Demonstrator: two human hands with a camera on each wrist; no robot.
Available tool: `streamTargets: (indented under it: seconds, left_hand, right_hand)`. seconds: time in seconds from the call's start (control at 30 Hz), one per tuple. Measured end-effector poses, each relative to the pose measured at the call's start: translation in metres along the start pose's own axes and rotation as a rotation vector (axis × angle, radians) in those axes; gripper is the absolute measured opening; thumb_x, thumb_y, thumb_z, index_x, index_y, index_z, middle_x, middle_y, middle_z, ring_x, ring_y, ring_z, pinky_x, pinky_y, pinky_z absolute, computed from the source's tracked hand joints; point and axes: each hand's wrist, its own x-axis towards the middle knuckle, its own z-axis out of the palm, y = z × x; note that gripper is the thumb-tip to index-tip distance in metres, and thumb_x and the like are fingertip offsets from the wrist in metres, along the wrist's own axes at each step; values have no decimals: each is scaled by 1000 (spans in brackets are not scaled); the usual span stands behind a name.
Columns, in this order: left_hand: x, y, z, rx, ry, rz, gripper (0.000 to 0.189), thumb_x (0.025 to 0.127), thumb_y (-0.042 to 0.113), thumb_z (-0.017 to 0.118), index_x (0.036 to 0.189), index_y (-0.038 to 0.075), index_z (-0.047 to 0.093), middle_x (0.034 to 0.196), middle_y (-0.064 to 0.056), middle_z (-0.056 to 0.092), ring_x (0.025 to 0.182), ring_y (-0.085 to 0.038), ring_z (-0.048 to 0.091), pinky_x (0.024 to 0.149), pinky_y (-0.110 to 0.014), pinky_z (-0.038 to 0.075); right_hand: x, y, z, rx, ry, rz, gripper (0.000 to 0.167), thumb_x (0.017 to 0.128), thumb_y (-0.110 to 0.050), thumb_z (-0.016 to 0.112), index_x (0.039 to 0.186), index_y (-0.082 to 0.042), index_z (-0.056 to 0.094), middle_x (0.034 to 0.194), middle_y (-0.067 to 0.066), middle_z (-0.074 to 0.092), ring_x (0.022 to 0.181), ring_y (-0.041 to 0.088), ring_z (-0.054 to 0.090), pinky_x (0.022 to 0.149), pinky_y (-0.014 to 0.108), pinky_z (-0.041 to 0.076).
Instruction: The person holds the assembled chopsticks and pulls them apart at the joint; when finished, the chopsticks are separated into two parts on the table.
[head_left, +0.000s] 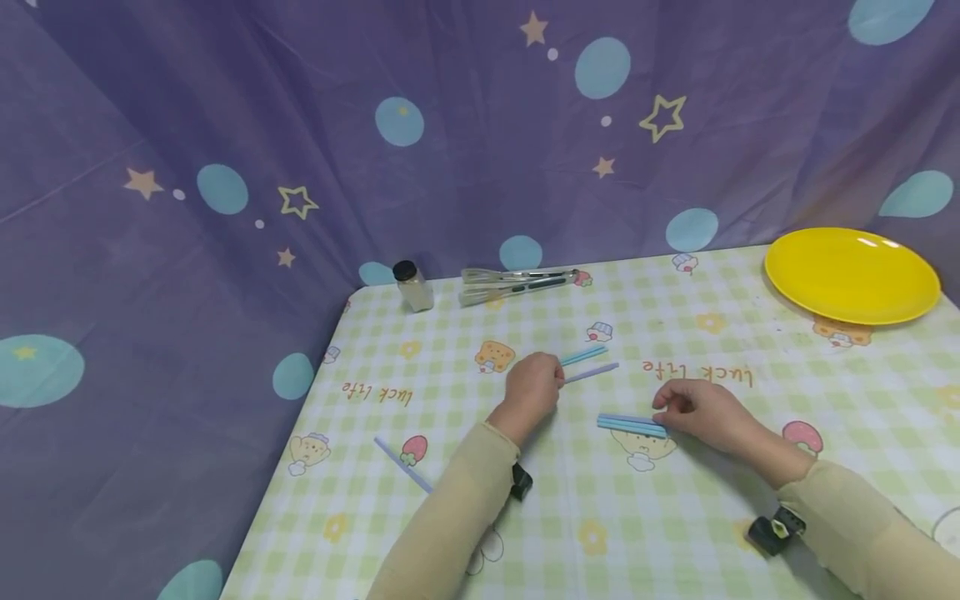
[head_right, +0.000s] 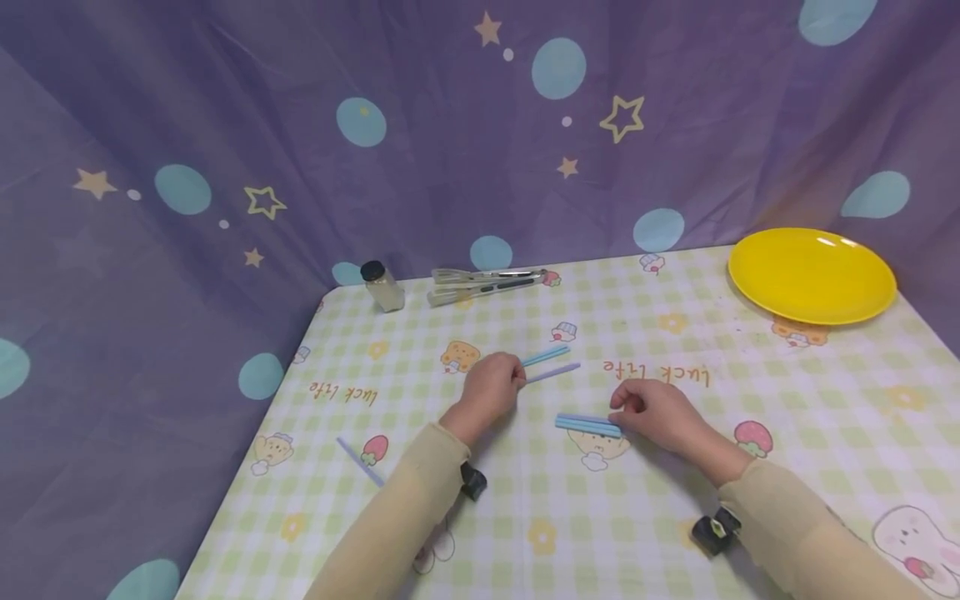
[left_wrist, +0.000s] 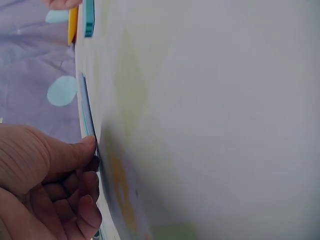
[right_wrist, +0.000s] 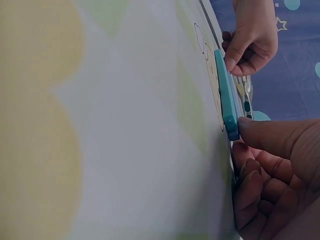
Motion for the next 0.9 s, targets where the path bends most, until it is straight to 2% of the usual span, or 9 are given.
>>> streamTargets:
  seconds: [0.3, 0.9]
  left_hand:
    - [11, -4, -2, -11, -19, -64, 7, 91, 20, 69, 89, 14, 73, 83, 2, 64, 77, -15, 59, 68, -29, 49]
    - [15, -4, -7, 54, 18, -85, 5, 89, 19, 73, 87, 14, 72, 81, 1, 62, 77, -15, 60, 66, -30, 51]
  right_hand:
    - [-1, 1, 1, -5, 3, -1, 11, 87, -18, 73, 94, -12, 66, 74, -3, 55, 71, 16, 49, 69, 32, 40]
    - [0, 2, 0, -7, 0, -7, 14, 86, -19, 74, 95, -11, 67, 73, -3, 55, 71, 15, 49, 69, 31, 39]
